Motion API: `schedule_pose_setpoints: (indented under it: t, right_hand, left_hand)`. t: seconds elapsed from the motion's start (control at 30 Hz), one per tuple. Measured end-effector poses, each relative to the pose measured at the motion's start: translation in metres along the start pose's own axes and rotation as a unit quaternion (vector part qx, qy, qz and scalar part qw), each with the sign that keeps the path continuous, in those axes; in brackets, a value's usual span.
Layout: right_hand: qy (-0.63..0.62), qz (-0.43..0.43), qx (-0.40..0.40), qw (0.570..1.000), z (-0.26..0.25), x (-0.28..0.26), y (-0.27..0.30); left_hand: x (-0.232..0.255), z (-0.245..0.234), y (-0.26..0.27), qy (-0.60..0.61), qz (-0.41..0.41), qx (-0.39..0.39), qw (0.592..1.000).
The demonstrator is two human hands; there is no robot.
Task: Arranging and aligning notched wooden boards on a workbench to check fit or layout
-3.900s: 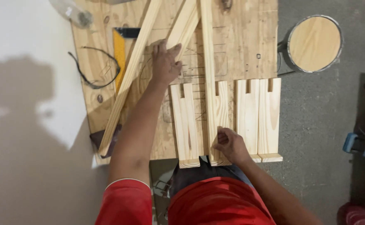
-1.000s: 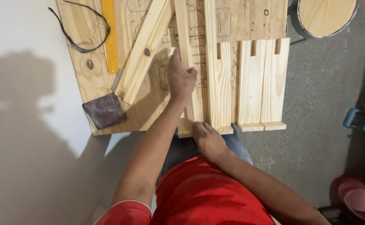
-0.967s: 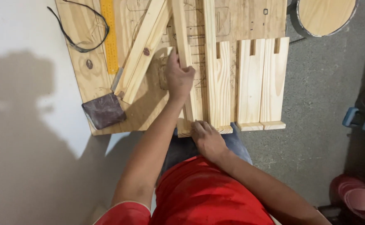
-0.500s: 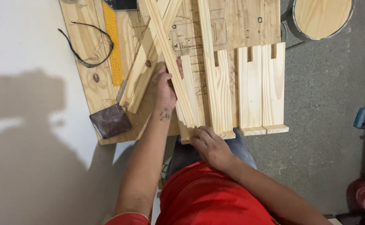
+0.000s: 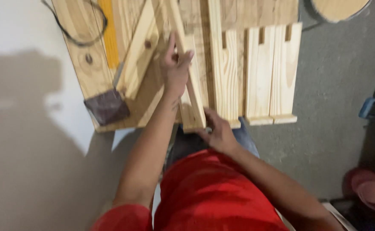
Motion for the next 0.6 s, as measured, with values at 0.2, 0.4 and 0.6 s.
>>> schedule_pose_setpoints:
  t: [0.2,0.4,0.6]
  right_hand:
    - [-0.380,0.130,-0.100,0.910,0.009,0.006,-0.021]
    - [-0.253,0.151,-0.146,0.944,-0.007,-0.014,-0.021]
    - [-0.549,0.235,-0.261,0.758,0.002,-0.010,-0.003]
  left_hand:
    - [0.007,0.008,-0.012,-0.318,-0.013,0.111,0.941]
    - [0.038,0.018,-0.012,-0.353,-0.011,0.076,0.933]
    - [0.037,0.012,-0.003,-0.358,-0.109,0.082,0.924]
Point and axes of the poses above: each hand's wrist, its own y-axis away from the middle knuckle, its own z-axis out of the palm, x = y × z, the point moved 6 cm from there along -y, towards the middle knuckle, and after that the axes turned 11 degrees about z, right-handed, at the moved point
